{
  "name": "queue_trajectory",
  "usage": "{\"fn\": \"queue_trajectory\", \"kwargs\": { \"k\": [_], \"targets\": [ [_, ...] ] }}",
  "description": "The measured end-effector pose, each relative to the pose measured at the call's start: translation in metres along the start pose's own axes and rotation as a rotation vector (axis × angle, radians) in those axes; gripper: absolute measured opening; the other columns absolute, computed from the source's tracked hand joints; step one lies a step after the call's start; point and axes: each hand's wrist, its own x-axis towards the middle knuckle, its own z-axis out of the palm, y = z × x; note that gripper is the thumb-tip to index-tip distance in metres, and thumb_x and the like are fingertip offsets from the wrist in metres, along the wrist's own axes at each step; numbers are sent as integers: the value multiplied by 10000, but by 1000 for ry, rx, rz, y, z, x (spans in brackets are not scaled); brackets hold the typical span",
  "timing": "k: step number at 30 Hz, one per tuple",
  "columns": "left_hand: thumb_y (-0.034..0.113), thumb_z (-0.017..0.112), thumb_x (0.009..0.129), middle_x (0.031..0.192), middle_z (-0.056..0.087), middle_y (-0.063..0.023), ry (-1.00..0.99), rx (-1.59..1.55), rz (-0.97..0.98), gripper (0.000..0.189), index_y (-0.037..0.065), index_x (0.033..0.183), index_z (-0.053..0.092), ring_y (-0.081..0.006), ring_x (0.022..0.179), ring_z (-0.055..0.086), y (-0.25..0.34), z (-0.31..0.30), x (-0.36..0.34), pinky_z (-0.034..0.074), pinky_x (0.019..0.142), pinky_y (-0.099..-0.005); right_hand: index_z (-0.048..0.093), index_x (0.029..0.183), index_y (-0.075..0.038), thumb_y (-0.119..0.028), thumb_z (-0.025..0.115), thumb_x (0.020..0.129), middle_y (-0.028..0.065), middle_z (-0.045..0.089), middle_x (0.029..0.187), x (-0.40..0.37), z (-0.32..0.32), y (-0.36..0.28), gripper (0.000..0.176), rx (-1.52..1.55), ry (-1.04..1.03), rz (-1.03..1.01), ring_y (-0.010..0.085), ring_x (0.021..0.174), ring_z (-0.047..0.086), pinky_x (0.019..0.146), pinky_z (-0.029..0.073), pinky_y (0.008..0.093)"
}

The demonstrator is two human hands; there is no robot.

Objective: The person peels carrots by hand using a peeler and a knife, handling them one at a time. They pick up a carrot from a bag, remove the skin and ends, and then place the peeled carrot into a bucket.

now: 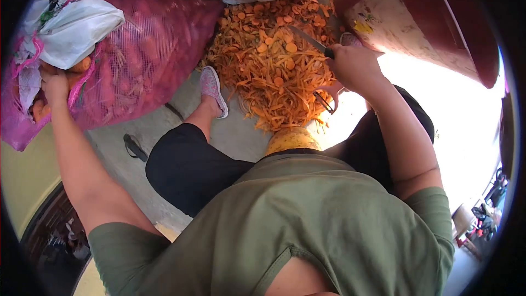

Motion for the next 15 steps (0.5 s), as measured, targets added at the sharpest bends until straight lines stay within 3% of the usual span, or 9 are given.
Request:
{"fn": "queue_trajectory", "kwargs": {
  "k": [1,5,9,12,13,15],
  "targets": [
    [361,465,782,1168,462,-230,-64,120,-20,509,35,1171,435,-368,1065,464,8,-15,2,385,871,-461,589,784,-19,-200,522,758,125,614,745,-1,1,0,194,-11,-29,5,273,733,611,627,490,360],
    [471,468,763,1178,454,-235,-222,-34,207,619,30,1193,416,-382,1082,444,-38,66,55,355,918,-438,605,771,-26,-167,515,741,117,622,762,0,5,-4,170,-30,41,-78,271,745,612,634,494,357],
    [468,489,745,1128,494,-245,-340,-133,-80,645,-52,1125,452,-389,1064,465,11,-5,32,391,879,-425,611,767,-35,-168,516,741,118,626,773,-3,-6,-13,166,2,49,-71,266,750,614,633,493,356],
    [493,502,735,1121,491,-261,-197,-118,-231,672,-84,1079,479,-383,1055,473,-2,16,32,391,875,-427,614,758,-42,-177,518,745,119,626,773,-4,-13,-21,166,24,39,-45,263,757,615,633,492,356],
    [480,534,734,1087,505,-265,-147,-282,-351,661,-113,1024,499,-381,1015,494,21,-36,8,392,858,-437,614,754,-44,-180,519,746,120,626,772,-4,-16,-22,166,38,45,-30,262,760,615,633,491,355],
    [413,587,745,1039,529,-243,63,-492,-284,610,-103,1052,479,-371,966,517,50,-99,-39,404,827,-430,610,790,-44,-191,516,753,123,625,780,1,-16,-23,179,45,51,-35,265,765,615,644,490,360]
  ]
}}
